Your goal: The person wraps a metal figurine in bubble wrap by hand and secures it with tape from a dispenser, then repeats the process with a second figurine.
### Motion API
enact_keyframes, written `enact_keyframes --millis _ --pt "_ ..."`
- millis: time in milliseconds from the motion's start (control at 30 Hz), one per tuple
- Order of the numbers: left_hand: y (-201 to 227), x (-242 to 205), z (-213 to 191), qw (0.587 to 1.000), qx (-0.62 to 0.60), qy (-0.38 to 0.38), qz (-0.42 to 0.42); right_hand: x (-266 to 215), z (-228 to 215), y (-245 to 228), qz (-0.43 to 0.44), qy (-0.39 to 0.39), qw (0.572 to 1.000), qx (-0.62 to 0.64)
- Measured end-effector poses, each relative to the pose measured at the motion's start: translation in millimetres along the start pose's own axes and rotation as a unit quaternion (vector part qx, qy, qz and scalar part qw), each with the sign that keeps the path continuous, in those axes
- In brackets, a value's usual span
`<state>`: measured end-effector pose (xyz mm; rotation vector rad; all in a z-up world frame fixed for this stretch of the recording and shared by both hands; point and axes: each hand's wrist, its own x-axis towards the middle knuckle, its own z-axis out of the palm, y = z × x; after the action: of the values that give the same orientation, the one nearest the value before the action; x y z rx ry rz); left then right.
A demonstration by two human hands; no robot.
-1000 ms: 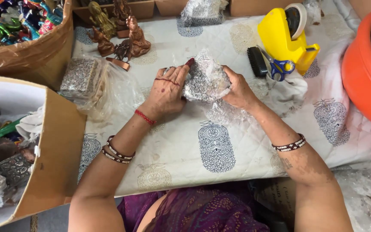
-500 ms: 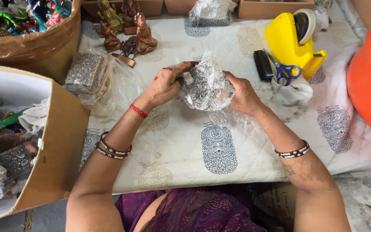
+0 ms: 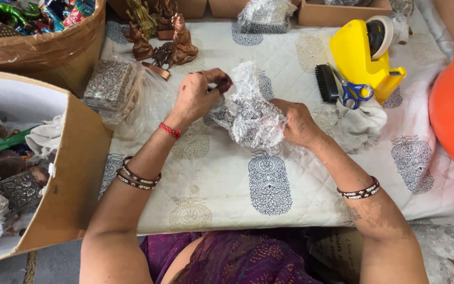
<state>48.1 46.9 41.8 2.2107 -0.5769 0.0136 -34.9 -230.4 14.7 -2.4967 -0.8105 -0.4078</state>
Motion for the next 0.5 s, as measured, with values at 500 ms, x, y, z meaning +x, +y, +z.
enact_keyframes --millis 500 --pt "-30 13 -28 0.959 -0.277 -0.065 0.002 3 -6 -7 0.04 -0.029 0.997 0.052"
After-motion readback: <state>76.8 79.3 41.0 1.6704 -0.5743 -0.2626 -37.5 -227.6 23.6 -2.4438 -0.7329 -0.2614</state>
